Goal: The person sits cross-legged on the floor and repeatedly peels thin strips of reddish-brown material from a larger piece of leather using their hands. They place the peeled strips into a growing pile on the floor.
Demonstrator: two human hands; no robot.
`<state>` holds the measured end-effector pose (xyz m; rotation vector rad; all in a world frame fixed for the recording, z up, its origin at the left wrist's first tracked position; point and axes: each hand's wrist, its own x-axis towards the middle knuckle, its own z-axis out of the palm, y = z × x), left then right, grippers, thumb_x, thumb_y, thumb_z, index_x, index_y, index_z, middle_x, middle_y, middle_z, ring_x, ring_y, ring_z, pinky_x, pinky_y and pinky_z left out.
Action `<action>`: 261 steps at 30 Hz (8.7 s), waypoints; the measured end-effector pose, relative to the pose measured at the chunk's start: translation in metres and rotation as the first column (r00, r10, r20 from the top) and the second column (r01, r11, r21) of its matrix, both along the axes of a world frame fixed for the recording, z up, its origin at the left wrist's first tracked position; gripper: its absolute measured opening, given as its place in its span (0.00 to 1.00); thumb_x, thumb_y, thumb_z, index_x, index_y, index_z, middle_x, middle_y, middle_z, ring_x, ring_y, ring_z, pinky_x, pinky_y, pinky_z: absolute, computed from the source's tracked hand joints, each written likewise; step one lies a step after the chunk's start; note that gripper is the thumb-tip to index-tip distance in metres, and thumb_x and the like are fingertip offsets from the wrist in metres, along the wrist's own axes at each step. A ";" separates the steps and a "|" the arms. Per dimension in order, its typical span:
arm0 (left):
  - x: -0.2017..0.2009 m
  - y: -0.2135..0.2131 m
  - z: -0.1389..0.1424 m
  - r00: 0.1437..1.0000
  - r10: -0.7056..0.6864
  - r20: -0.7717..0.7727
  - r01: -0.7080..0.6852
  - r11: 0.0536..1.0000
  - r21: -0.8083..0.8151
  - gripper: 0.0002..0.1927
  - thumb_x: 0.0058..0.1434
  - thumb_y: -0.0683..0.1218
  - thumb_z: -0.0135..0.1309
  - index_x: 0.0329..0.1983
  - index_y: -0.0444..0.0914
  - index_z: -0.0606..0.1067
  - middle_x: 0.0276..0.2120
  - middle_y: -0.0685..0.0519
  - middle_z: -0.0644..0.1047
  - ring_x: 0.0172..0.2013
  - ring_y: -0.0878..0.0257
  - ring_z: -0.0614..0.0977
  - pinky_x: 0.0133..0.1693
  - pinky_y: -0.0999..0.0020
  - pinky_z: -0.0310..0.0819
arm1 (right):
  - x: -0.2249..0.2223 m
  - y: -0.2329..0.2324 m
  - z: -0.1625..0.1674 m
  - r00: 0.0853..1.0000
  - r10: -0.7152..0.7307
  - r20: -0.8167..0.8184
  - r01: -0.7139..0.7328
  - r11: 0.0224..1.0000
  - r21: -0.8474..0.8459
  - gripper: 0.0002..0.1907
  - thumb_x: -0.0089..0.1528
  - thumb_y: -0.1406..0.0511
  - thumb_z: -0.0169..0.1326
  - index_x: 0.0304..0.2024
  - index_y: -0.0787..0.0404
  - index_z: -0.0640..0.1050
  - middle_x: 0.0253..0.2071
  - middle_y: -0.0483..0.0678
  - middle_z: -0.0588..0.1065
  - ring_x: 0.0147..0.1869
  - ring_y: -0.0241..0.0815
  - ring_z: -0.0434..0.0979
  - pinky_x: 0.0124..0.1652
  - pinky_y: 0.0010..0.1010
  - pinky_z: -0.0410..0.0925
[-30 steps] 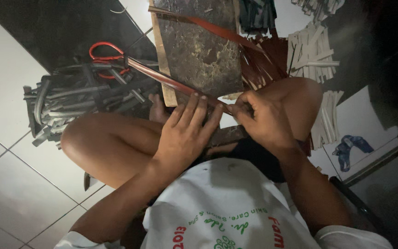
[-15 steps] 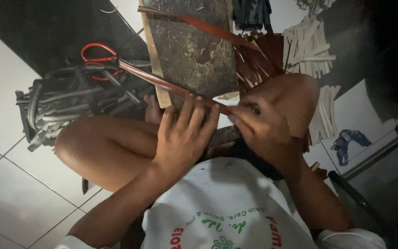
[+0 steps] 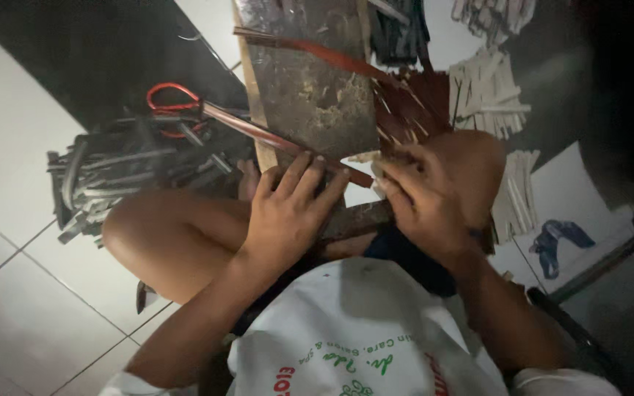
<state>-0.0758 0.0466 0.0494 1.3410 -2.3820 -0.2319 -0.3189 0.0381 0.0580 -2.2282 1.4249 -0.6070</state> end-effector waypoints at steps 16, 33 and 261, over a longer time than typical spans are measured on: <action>-0.039 0.044 0.007 0.037 0.914 -0.404 0.451 0.345 0.823 0.09 0.64 0.45 0.57 0.43 0.34 0.77 0.34 0.54 0.81 0.33 0.69 0.81 0.35 0.74 0.75 | 0.016 0.028 0.018 0.805 -0.398 0.440 -0.058 0.686 0.725 0.12 0.66 0.61 0.56 0.44 0.65 0.78 0.39 0.43 0.75 0.44 0.31 0.72 0.45 0.25 0.67; -0.019 -0.036 0.022 -0.049 0.840 -0.540 0.091 0.542 0.835 0.05 0.62 0.41 0.58 0.36 0.32 0.79 0.26 0.55 0.78 0.24 0.69 0.76 0.26 0.73 0.71 | -0.044 0.110 0.011 0.785 -0.618 0.048 0.172 0.291 0.941 0.07 0.63 0.66 0.53 0.33 0.64 0.76 0.29 0.42 0.69 0.33 0.34 0.66 0.36 0.27 0.63; 0.045 -0.044 0.008 0.997 -0.077 0.004 0.077 0.991 -0.107 0.20 0.60 0.42 0.53 0.55 0.31 0.76 0.52 0.45 0.77 0.57 0.52 0.78 0.59 0.58 0.71 | 0.037 -0.063 0.009 0.982 -0.191 0.005 0.152 0.796 0.586 0.12 0.64 0.60 0.60 0.41 0.63 0.80 0.28 0.50 0.79 0.28 0.37 0.78 0.27 0.31 0.69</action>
